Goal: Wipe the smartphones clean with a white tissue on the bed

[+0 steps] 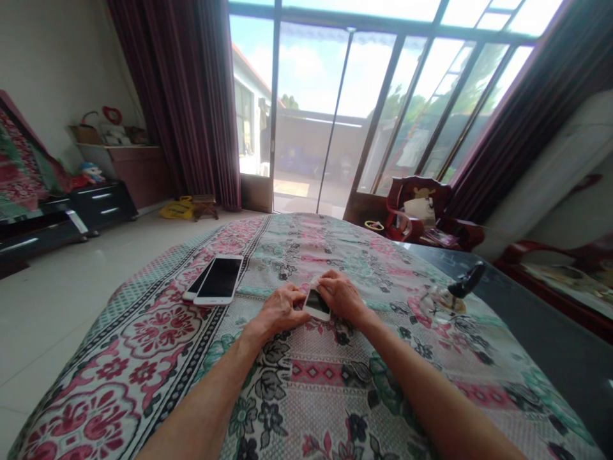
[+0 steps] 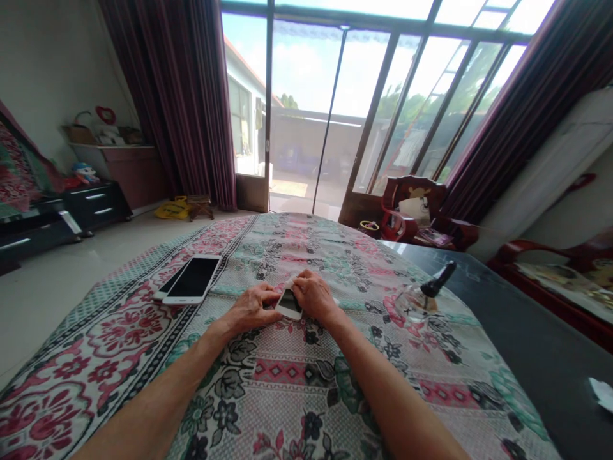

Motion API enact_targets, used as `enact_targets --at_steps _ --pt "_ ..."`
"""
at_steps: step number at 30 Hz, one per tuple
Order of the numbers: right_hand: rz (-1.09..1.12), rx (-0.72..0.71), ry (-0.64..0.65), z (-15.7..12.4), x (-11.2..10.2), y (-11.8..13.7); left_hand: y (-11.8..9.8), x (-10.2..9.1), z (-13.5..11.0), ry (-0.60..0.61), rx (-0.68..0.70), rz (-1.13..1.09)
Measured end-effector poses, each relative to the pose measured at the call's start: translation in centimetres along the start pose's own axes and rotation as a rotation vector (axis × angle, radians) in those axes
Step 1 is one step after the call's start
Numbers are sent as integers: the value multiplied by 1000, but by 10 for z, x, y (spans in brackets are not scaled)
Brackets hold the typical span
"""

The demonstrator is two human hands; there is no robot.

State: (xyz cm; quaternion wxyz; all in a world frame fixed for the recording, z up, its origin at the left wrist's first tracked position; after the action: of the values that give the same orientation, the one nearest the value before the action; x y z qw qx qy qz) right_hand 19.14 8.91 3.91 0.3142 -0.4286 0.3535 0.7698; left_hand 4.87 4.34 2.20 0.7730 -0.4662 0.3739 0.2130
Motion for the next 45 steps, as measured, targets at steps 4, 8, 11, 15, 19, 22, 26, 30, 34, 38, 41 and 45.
enact_targets --at_steps 4,8,11,15,19,22,26,30,34,38,41,45 --pt "-83 69 -27 20 5 -14 -1 0 1 5 16 -11" --pt "-105 128 -23 30 8 -19 0 1 0 7 4 -2" --pt "-83 64 -3 24 7 -11 1 2 -1 -18 -21 46" --pt "-11 -34 55 3 0 4 2 4 -1 -32 -48 99" --pt "101 -112 89 -25 -7 18 2 6 0 -41 -46 121" --pt "189 -147 94 -41 -11 22 2 5 -1 -56 -55 125" --pt "274 -125 71 -47 -10 19 -2 2 -2 -64 -30 127" --pt "244 -91 56 -40 -7 13 -3 6 -1 -17 4 146" --pt "156 -16 0 -21 -7 -4 1 8 0 3 -11 140" --pt "98 82 -50 0 -3 -30 2 8 1 7 -31 117" --pt "79 148 -77 11 1 -46 2 8 1 1 -38 123" --pt "85 180 -122 10 3 -53 2 7 0 1 -51 139"
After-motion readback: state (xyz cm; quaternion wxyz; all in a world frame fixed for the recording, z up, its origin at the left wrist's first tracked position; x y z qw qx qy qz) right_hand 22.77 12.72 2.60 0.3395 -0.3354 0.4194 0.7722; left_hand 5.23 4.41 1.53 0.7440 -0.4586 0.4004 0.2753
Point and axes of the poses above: each hand's wrist, its own z-axis towards the middle knuckle, its own x-axis out of the palm, y = z × x, the point moved 6 cm from there along z, towards the middle knuckle, and after that the axes turned 6 degrees about x, right-handed, at the moved point
